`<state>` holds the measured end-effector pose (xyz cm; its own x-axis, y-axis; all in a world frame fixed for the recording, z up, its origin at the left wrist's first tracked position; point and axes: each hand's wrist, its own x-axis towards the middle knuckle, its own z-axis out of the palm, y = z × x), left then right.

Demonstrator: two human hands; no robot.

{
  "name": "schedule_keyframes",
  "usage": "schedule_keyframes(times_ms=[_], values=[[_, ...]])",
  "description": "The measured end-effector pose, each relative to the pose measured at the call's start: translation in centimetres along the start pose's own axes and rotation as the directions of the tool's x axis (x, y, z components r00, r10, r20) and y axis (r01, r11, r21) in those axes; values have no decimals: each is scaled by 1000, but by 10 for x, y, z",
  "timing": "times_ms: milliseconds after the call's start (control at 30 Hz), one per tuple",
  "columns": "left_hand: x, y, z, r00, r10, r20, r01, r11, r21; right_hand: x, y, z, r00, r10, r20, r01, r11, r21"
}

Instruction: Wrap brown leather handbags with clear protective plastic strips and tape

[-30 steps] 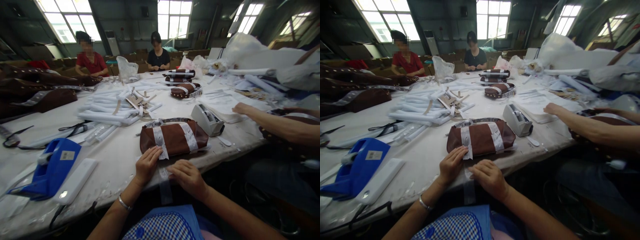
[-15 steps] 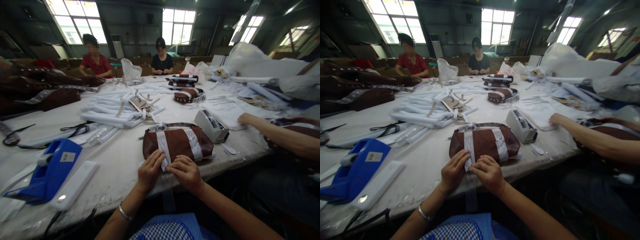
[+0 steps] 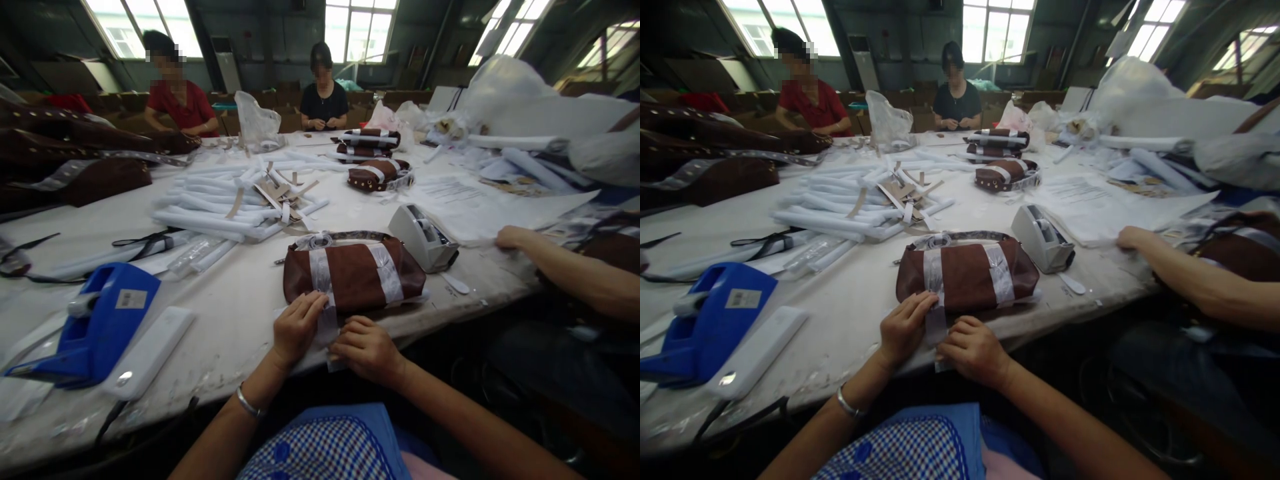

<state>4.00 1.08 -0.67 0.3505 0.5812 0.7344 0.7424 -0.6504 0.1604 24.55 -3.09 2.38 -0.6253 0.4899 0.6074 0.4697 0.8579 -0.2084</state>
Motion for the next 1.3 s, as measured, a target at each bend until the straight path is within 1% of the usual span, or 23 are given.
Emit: schedule_keyframes(times_ms=[33,100,200,267,333,400,500,567,633,733,800,833,933,1000,1167,1300], values=[[0,0,0,1000,1,0,-1,1000,0,2,0,-4,1000,4,-3,-4,1000,27],[0,1,-1,1000,3,2,-3,1000,-1,8,1,-10,997,50,-62,-47,998,38],[0,2,-1,1000,-4,14,4,1000,0,20,7,-13,979,140,-150,-147,988,-35],[0,2,-1,1000,-10,22,10,1000,1,28,14,-9,974,189,-127,-201,976,-82],[0,2,-1,1000,-12,21,12,1000,9,33,21,-1,973,224,-57,-229,966,-119],[0,3,-1,1000,-16,21,16,1000,19,36,27,6,972,235,-3,-233,959,-160],[1,3,-2,999,-24,41,23,1000,20,33,32,13,972,233,12,-225,950,-219],[2,3,-6,997,-35,76,35,999,6,31,33,16,973,232,6,-224,946,-236],[3,3,-13,989,-48,141,53,998,-28,28,34,19,975,223,1,-216,944,-249],[5,2,-24,960,-43,278,77,990,-114,25,36,23,981,193,-17,-190,940,-283],[6,2,-28,950,-41,310,89,986,-144,24,37,26,984,177,-33,-178,936,-303],[7,2,-27,953,-43,299,88,986,-142,23,37,27,985,170,-41,-175,935,-309],[6,5,-21,976,-59,211,83,990,-109,21,38,26,988,147,-52,-156,937,-312],[7,8,-19,979,-85,183,106,988,-108,19,38,23,990,138,-40,-144,943,-300],[12,16,-25,965,-145,219,182,971,-156,17,36,17,985,171,-3,-165,948,-273],[13,16,-22,966,-168,198,194,974,-119,20,38,14,980,196,20,-186,953,-238]])
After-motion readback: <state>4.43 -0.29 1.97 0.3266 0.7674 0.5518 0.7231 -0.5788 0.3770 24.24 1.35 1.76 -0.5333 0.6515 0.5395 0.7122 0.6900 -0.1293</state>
